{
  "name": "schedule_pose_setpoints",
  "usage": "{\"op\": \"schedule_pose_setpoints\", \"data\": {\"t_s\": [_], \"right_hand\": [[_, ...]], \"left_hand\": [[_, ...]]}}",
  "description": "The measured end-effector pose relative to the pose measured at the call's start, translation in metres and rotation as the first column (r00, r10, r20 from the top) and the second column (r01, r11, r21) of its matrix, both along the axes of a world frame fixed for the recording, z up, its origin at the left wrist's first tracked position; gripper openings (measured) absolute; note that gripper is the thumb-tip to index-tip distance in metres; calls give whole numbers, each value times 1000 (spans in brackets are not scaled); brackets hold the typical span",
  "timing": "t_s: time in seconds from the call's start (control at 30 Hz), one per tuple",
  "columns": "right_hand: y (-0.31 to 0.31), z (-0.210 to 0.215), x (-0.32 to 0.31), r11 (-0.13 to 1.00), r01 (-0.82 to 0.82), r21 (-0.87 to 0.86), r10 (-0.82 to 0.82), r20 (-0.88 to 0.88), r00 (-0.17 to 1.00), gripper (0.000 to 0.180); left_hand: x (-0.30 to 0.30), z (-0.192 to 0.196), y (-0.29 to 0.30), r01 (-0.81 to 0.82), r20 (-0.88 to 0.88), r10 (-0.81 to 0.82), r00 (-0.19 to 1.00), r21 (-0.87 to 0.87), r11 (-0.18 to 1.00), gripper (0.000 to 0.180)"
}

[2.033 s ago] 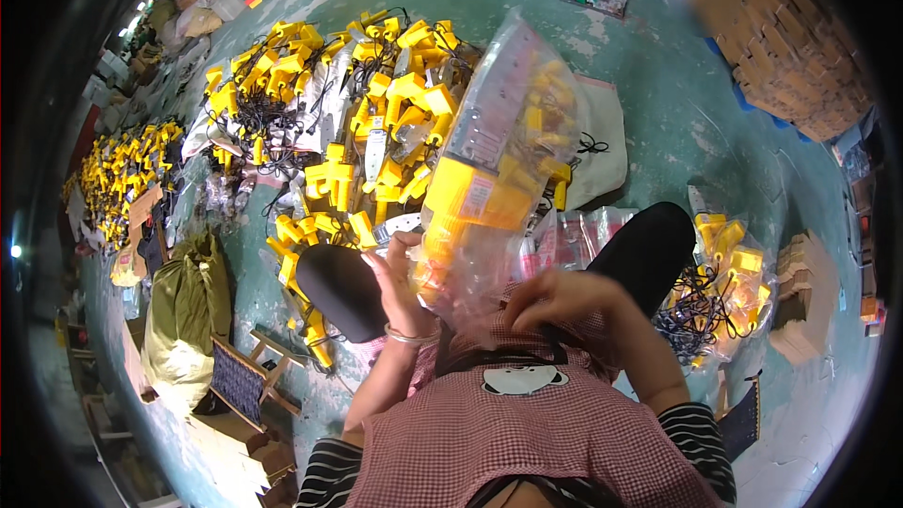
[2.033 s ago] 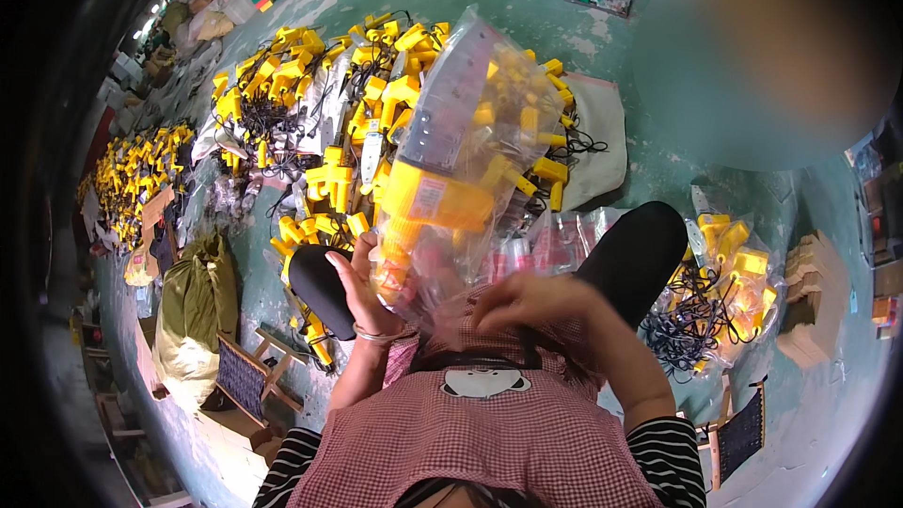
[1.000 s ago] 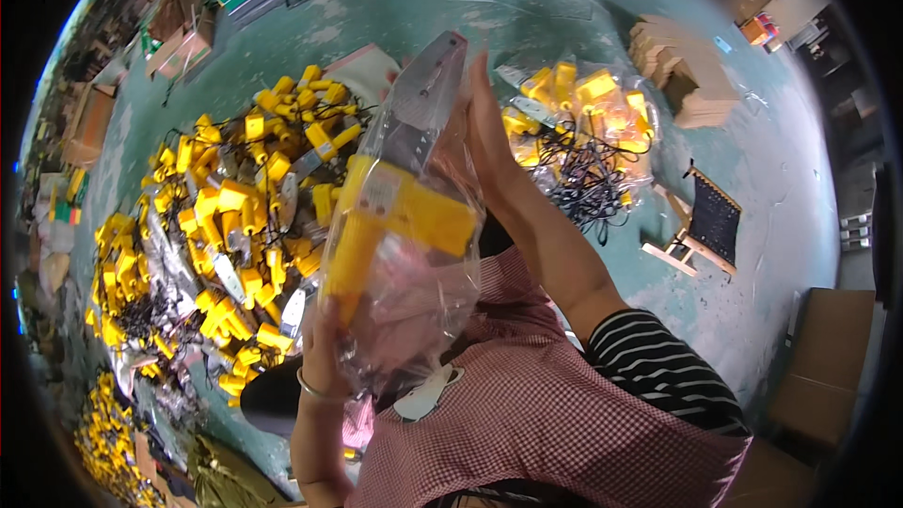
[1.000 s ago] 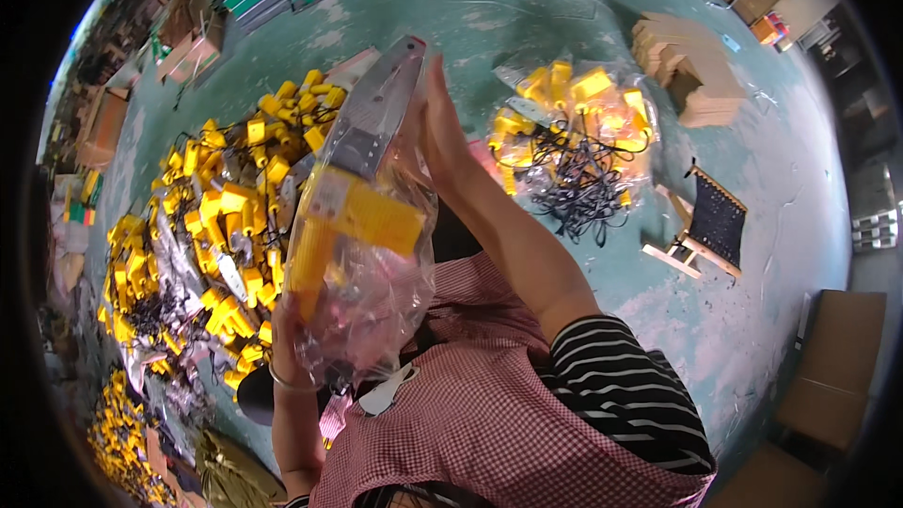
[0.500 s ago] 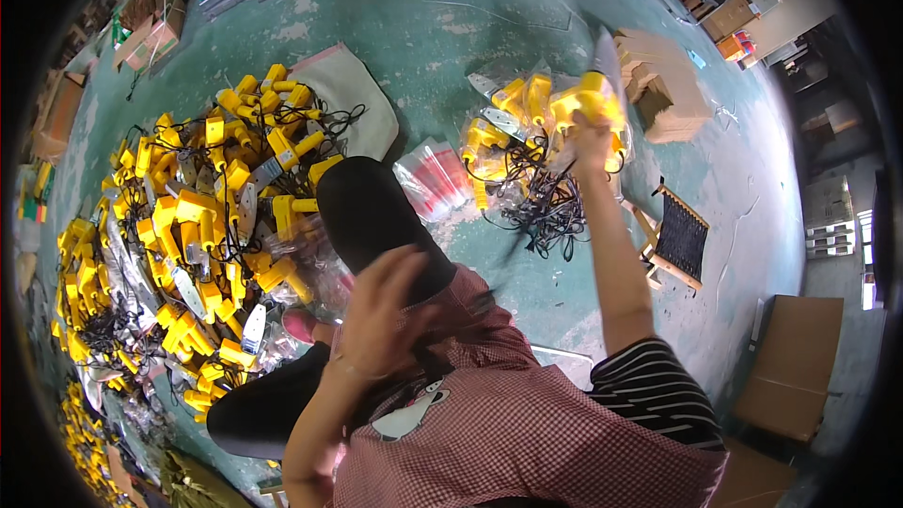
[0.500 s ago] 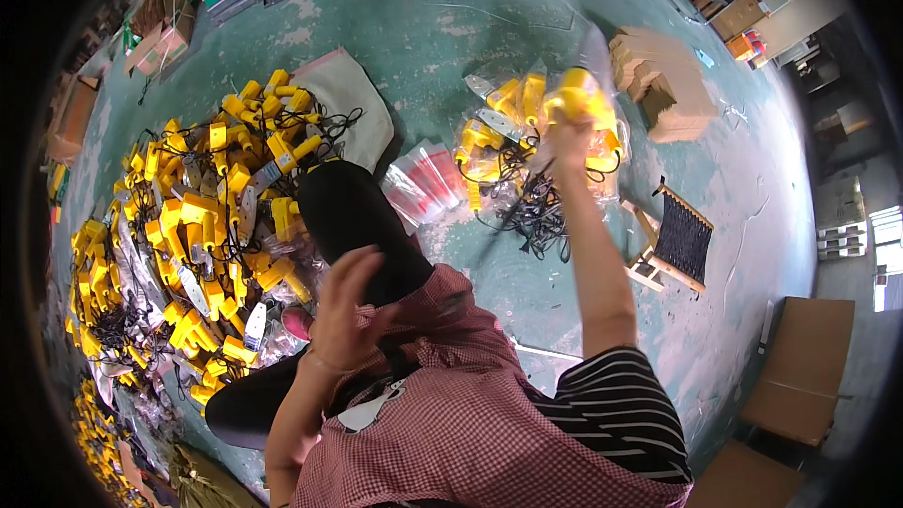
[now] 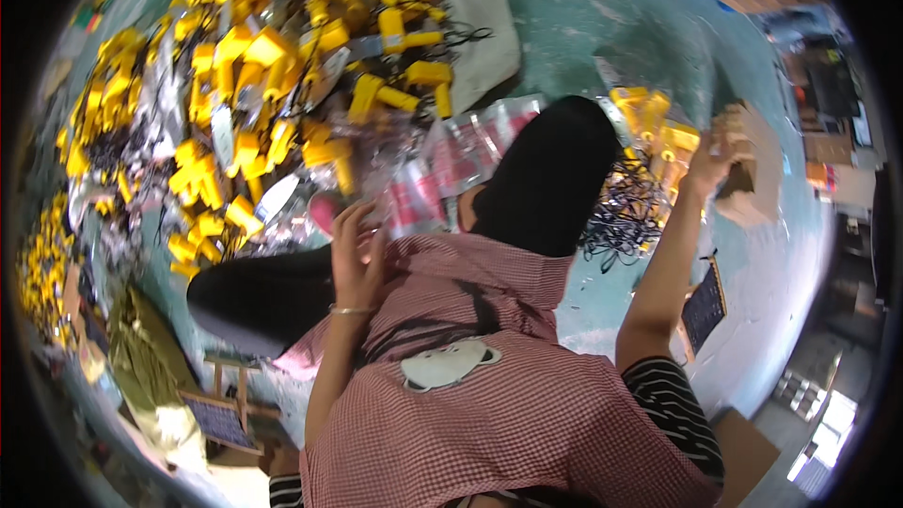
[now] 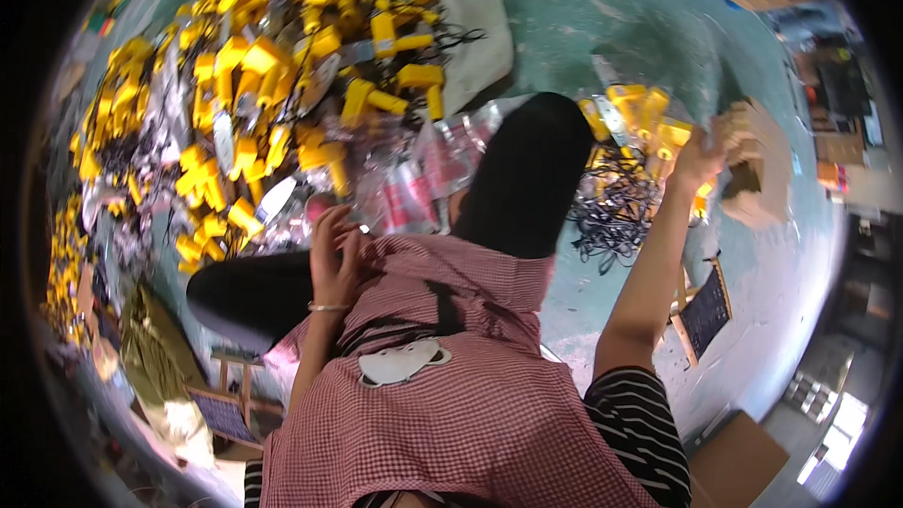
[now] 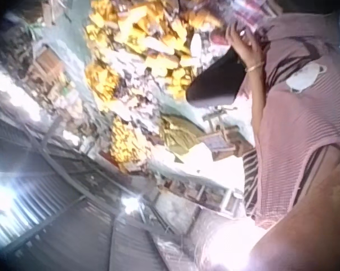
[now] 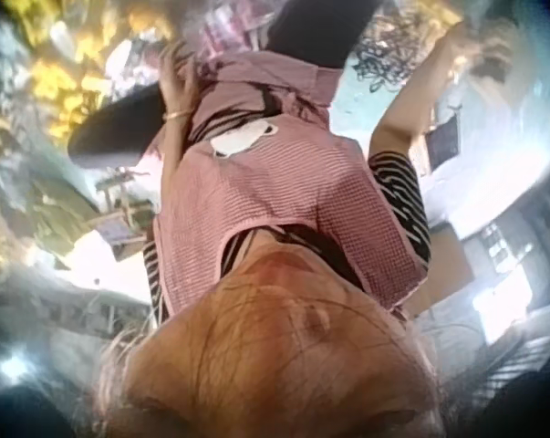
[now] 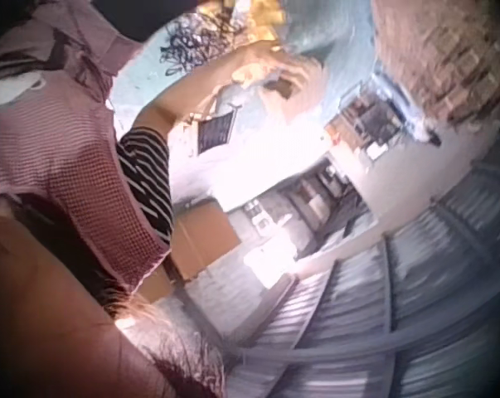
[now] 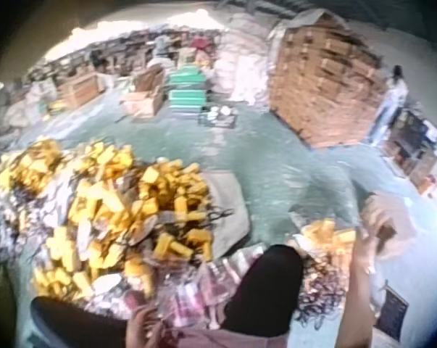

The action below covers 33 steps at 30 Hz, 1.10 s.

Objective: The recorder is taking yellow electronic handheld devices from a large pile and placing them individually into plastic bags.

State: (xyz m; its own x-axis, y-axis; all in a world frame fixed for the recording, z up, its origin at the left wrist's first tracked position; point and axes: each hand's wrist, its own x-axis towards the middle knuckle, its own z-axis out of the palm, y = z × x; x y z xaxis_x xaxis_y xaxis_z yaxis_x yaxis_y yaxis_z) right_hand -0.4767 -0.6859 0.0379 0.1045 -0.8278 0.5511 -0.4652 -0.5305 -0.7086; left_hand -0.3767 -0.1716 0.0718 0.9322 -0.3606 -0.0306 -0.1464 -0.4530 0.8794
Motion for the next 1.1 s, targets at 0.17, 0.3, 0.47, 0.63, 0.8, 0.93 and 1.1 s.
{"op": "schedule_pose_setpoints", "data": {"t_s": [0.17,0.3,0.47,0.63,0.8,0.93,1.1], "right_hand": [[181,120,98,801,-597,-37,575,324,751,23],[257,-4,173,536,-744,399,766,141,627,13],[298,-144,213,353,-801,484,934,-128,334,28],[330,-165,271,159,-666,729,964,32,266,44],[325,-197,275,531,-534,658,801,-595,63,55],[331,-174,252,505,-680,531,791,-601,118,28],[354,-77,210,38,-618,786,962,138,234,18]], "left_hand": [[12,-86,3,-192,-477,-3,879,-359,914,27],[18,-144,22,-535,-829,97,551,-261,804,24],[13,-155,2,-610,-874,47,483,-298,735,19],[0,-154,9,-473,-844,37,535,-263,841,22],[1,-154,3,-419,-804,-2,595,-313,852,25],[6,-152,1,-388,-776,7,631,-308,869,26],[18,-118,6,-589,-730,176,660,-358,724,36]]}}
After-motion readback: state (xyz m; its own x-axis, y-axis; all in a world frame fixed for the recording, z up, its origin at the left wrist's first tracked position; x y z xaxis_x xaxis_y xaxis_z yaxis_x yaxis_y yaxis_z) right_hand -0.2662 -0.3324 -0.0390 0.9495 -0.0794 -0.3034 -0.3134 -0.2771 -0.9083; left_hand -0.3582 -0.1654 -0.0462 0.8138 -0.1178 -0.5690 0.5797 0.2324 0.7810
